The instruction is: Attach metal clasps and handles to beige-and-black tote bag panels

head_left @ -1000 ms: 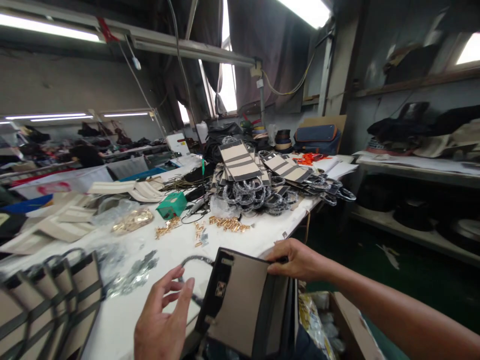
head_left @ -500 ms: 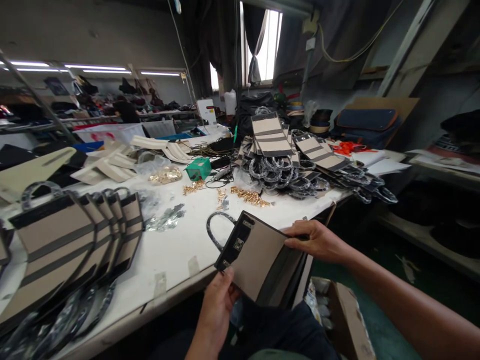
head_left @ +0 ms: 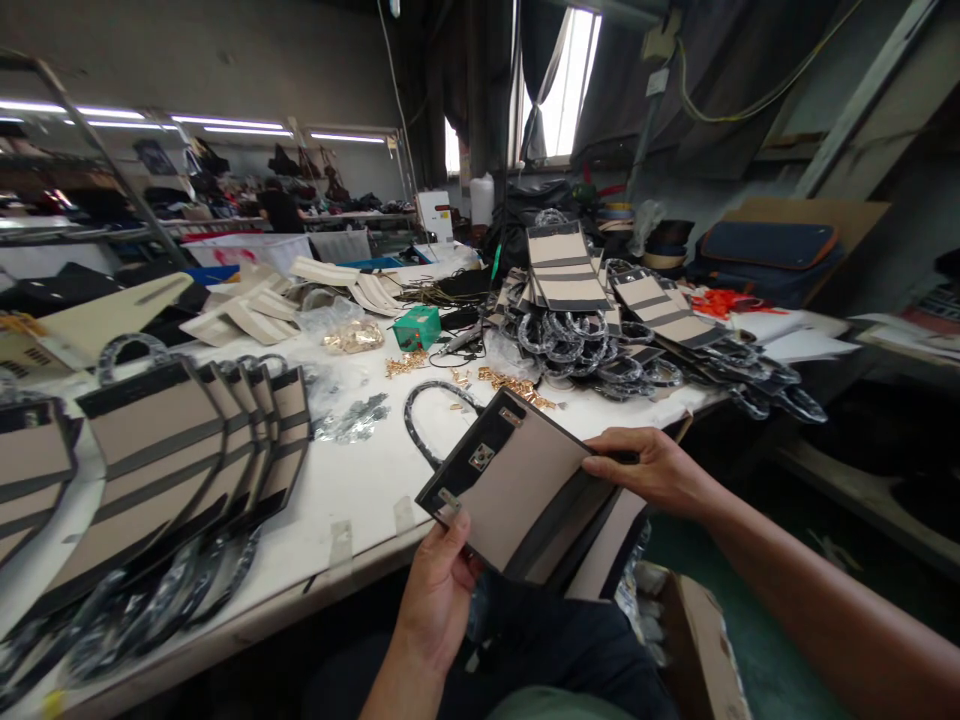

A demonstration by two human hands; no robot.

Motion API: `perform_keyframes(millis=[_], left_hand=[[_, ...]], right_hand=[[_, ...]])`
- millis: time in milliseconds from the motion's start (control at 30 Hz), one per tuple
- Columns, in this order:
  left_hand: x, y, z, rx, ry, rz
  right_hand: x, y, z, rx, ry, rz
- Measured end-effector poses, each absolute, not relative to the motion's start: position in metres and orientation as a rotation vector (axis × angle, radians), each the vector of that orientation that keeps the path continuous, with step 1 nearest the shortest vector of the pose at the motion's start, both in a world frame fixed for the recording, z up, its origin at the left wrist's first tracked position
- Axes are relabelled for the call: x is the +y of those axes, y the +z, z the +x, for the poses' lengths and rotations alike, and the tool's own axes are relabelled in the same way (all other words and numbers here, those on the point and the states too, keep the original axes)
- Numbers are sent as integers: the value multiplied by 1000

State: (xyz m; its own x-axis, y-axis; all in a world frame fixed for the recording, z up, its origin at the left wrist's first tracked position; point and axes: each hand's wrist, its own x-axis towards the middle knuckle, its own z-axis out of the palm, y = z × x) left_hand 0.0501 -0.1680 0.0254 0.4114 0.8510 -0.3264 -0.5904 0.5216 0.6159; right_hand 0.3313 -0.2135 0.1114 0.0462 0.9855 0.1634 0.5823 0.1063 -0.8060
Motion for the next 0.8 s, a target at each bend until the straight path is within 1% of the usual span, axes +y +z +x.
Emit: perform_keyframes(millis=[300, 533, 633, 800], left_hand=[[-159, 67, 41, 538, 1122, 387], [-156, 88, 33, 626, 1235, 348], [-158, 93, 29, 638, 1208, 344], [-156, 96, 25, 588, 1017, 390]], right_hand=[[-215, 129, 311, -1621, 756, -1581], [-220, 131, 287, -1519, 980, -1480], [-220, 131, 281, -1470, 982, -1379], [-216, 130, 282, -1439, 927, -1272]])
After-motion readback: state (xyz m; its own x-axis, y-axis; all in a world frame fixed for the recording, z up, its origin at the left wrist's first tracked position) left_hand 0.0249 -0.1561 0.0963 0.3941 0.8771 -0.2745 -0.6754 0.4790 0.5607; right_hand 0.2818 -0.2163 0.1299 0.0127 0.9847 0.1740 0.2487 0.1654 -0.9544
